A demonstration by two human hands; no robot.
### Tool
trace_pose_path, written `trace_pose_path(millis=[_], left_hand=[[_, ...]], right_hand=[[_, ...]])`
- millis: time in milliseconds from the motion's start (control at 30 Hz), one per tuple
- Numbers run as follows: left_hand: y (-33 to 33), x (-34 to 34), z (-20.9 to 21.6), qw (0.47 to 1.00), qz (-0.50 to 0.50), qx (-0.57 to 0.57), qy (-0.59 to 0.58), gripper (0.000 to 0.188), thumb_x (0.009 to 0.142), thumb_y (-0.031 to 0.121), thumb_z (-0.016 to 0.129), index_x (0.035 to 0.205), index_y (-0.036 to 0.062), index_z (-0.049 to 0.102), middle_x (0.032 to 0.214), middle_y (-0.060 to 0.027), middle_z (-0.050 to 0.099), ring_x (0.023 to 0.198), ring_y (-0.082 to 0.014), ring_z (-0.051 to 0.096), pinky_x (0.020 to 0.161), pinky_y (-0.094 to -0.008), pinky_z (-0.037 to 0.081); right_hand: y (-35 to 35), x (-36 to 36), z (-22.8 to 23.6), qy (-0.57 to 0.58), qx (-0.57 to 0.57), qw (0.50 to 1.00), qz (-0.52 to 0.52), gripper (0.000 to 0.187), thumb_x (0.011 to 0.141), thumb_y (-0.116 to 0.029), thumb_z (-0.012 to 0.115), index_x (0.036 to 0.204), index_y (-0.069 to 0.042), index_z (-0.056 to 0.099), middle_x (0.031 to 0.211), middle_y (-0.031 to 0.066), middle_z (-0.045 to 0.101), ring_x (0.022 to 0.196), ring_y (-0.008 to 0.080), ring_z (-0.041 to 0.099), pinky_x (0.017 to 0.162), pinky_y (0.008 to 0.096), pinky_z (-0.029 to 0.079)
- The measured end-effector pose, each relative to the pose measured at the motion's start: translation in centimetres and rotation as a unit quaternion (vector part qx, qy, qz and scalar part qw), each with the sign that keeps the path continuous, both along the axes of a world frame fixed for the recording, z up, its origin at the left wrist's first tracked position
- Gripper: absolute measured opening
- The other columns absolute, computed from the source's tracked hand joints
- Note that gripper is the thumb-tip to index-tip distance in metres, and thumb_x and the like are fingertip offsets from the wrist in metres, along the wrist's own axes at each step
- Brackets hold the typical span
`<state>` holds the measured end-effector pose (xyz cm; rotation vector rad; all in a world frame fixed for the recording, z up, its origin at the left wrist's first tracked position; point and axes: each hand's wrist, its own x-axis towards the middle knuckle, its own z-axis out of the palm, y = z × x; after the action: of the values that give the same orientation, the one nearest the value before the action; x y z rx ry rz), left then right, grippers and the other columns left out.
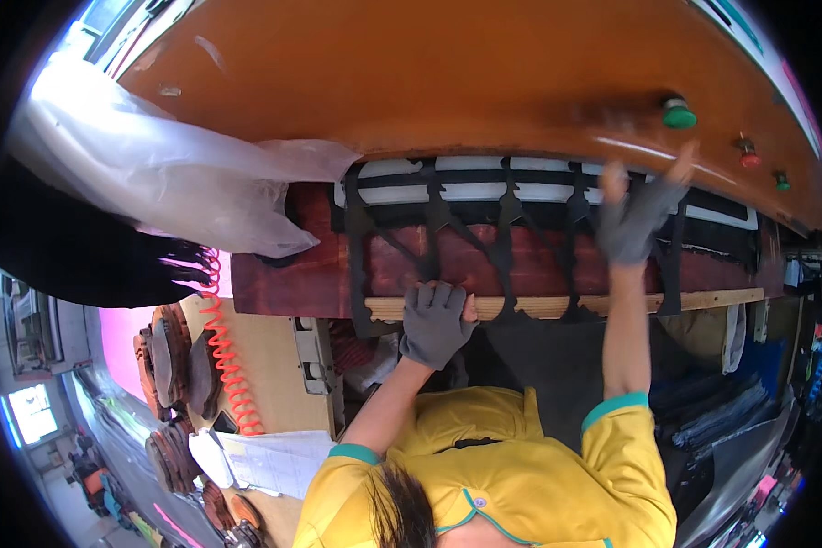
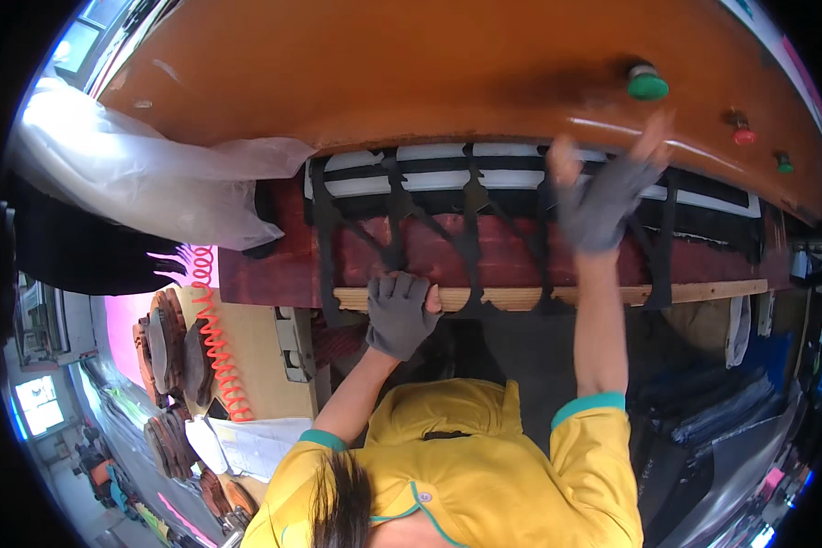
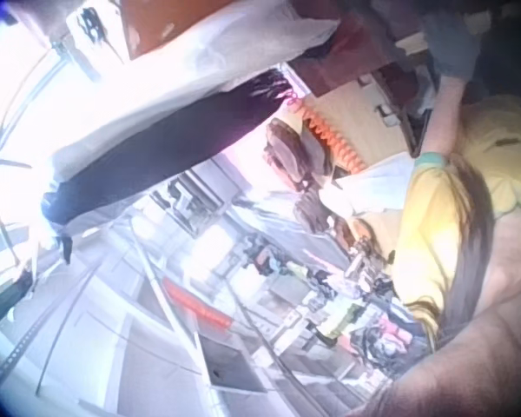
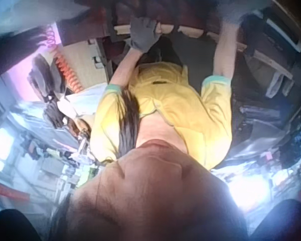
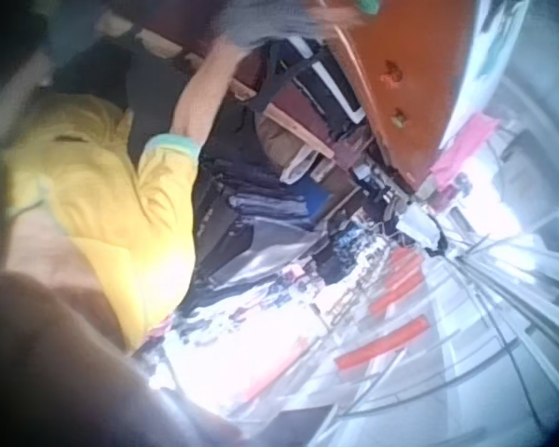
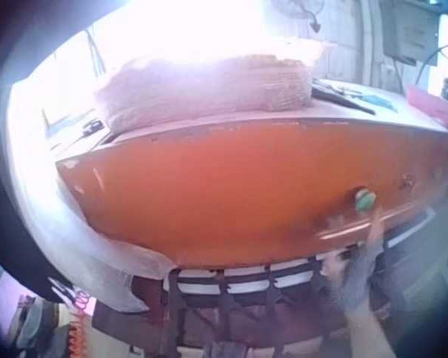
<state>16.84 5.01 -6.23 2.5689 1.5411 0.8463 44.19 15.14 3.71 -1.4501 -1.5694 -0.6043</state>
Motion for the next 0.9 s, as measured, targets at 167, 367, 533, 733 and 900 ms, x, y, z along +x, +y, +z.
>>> trace_pose_path(millis=[167, 367, 533, 733, 900], left_hand=[[0.6, 0.4, -0.4, 0.999, 0.012, 0.028, 0.01, 0.017, 0.081, 0.025, 0.067, 0.088, 0.0104, 0.063, 0.089, -0.007, 0.06, 0.088, -0.0289, 0.056, 0.08, -0.0462, 0.043], [0.8, 0.4, -0.2, 0.999, -0.013, 0.031, 0.001, 0.015, 0.083, 0.024, 0.065, 0.089, 0.0111, 0.063, 0.089, -0.0063, 0.06, 0.086, -0.028, 0.057, 0.081, -0.0453, 0.043], [0.4, 0.5, 0.5, 0.999, 0.009, -0.039, -0.014, 0.015, 0.085, 0.024, 0.064, 0.089, 0.0095, 0.063, 0.091, -0.0079, 0.061, 0.086, -0.0295, 0.057, 0.083, -0.0452, 0.042], [-1.6, 0.3, 1.7, 0.997, 0.011, -0.065, -0.045, 0.018, 0.085, 0.026, 0.065, 0.089, 0.0087, 0.062, 0.09, -0.0095, 0.059, 0.09, -0.0328, 0.056, 0.086, -0.0462, 0.041], [-5.4, -1.0, 3.3, 0.979, 0.006, -0.166, -0.118, 0.015, 0.084, 0.018, 0.068, 0.092, 0.0072, 0.061, 0.093, -0.0117, 0.06, 0.086, -0.033, 0.058, 0.086, -0.0466, 0.043]], right_hand=[[-10.0, -5.5, -6.2, -0.059, -0.243, 0.954, 0.166, 0.047, 0.085, -0.043, 0.07, 0.114, -0.008, 0.062, 0.114, 0.0161, 0.06, 0.106, 0.0373, 0.057, 0.095, 0.0524, 0.042], [-9.9, -6.1, -8.5, -0.037, -0.335, 0.926, 0.168, 0.023, 0.086, -0.03, 0.07, 0.086, -0.009, 0.061, 0.078, 0.007, 0.063, 0.074, 0.0284, 0.061, 0.073, 0.0407, 0.048], [-10.1, -7.5, -8.2, 0.004, -0.309, 0.944, 0.112, 0.023, 0.086, -0.027, 0.071, 0.079, -0.009, 0.059, 0.072, 0.0089, 0.061, 0.067, 0.0309, 0.06, 0.064, 0.0422, 0.048], [-12.1, -7.8, -8.7, 0.054, -0.279, 0.951, 0.12, 0.024, 0.084, -0.022, 0.073, 0.074, -0.01, 0.055, 0.069, 0.0097, 0.057, 0.065, 0.0315, 0.059, 0.061, 0.0439, 0.046], [-16.3, -8.6, -6.7, 0.133, -0.332, 0.92, 0.163, 0.02, 0.081, -0.016, 0.075, 0.083, -0.009, 0.056, 0.071, 0.0075, 0.057, 0.067, 0.03, 0.058, 0.063, 0.0422, 0.046]])
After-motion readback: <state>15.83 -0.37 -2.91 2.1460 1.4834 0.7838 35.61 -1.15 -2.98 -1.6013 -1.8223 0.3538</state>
